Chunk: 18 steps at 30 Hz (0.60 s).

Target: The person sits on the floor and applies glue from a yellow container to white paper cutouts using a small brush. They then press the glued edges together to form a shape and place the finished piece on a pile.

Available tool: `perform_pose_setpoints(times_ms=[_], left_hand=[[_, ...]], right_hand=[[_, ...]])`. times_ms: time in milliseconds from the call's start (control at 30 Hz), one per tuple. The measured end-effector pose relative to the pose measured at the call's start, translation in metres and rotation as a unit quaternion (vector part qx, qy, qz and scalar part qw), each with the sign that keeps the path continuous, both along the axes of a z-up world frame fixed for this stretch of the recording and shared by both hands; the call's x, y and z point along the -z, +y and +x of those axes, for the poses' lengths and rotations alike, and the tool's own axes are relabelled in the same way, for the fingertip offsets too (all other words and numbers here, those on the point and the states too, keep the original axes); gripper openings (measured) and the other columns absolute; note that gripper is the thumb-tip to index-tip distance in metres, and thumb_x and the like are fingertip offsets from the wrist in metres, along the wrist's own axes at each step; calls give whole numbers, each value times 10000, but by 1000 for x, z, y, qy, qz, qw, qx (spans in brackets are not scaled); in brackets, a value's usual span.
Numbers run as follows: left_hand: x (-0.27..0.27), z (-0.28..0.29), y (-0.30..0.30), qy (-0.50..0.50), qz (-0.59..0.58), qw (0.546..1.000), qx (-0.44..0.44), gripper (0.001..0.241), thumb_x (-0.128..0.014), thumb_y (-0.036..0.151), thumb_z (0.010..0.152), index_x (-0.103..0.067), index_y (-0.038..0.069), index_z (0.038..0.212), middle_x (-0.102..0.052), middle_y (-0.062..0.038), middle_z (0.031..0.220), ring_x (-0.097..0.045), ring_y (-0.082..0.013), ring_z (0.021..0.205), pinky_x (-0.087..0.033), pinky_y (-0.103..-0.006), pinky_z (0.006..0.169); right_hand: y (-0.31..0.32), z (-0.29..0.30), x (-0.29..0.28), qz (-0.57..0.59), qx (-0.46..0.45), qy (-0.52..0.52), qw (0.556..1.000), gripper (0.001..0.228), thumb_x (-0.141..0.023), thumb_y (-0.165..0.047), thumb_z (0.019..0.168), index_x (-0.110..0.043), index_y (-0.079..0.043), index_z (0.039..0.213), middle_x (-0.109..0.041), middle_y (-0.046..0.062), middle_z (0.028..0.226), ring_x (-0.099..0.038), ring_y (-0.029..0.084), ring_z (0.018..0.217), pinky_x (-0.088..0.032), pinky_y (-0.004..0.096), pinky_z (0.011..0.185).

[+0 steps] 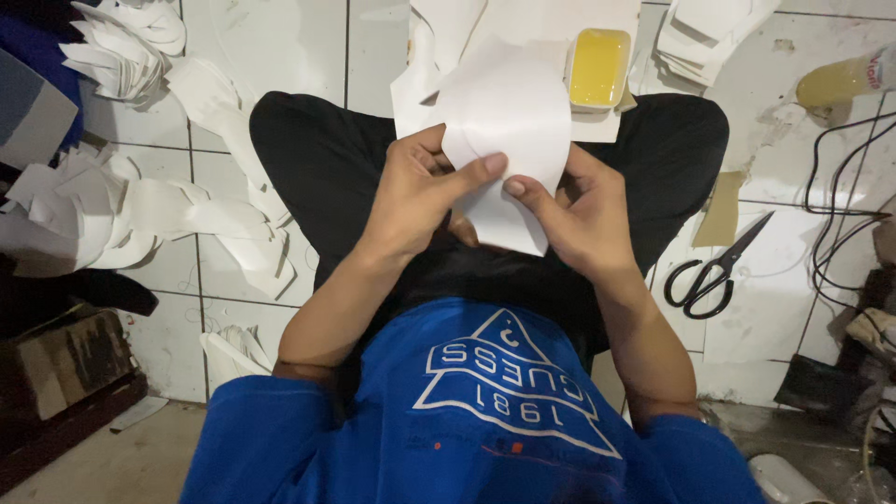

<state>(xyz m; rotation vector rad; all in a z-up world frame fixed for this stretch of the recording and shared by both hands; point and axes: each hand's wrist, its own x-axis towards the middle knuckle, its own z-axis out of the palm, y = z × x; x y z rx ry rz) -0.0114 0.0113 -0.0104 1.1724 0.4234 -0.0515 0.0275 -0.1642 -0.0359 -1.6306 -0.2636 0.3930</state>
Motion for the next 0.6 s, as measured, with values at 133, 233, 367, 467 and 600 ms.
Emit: perform_pose_setpoints(times_ms=[133, 233, 367, 467, 600], left_hand=[[22, 0, 6, -32, 13, 999, -26, 200, -751, 159, 821, -637, -3, 805, -628, -82, 645, -628, -102, 569, -564, -259, 373], [12, 1, -1, -83, 72, 994, -25, 187, -743, 169, 834, -658, 3, 816, -599, -73, 713, -559, -97, 679, -540, -285, 507], [64, -2, -3, -87, 61, 993, -48, 184, -724, 189, 870, -689, 12, 904, -572, -29, 779, -525, -75, 787, -528, -233, 670], [6, 2, -3, -52, 18, 996, -73, 246, -731, 224, 851, -663, -5, 912, -589, -40, 730, -598, -68, 681, -573, -209, 562], [10, 6, -3, -126, 67, 989, -46, 181, -738, 161, 851, -687, -8, 893, -600, -65, 790, -541, -73, 823, -526, -252, 696]], right_hand=[[7, 4, -12, -11, -13, -36, 999, 200, -732, -107, 864, -603, 44, 896, -575, 122, 634, -539, 123, 593, -439, 248, 470], [21, 2, -22, -31, 1, -31, 999, 264, -801, -118, 798, -626, 66, 871, -599, 154, 663, -526, 164, 671, -462, 314, 539], [23, 1, -7, -62, 43, -31, 997, 269, -853, -151, 753, -647, 19, 786, -585, 114, 609, -517, 151, 644, -426, 310, 523], [22, 3, -12, -53, 22, 0, 998, 220, -852, -134, 737, -652, -44, 728, -614, 76, 601, -525, 124, 607, -407, 251, 519], [27, 4, -31, -36, 2, 2, 999, 357, -869, -173, 697, -649, 44, 874, -638, 156, 735, -546, 211, 747, -477, 394, 689]])
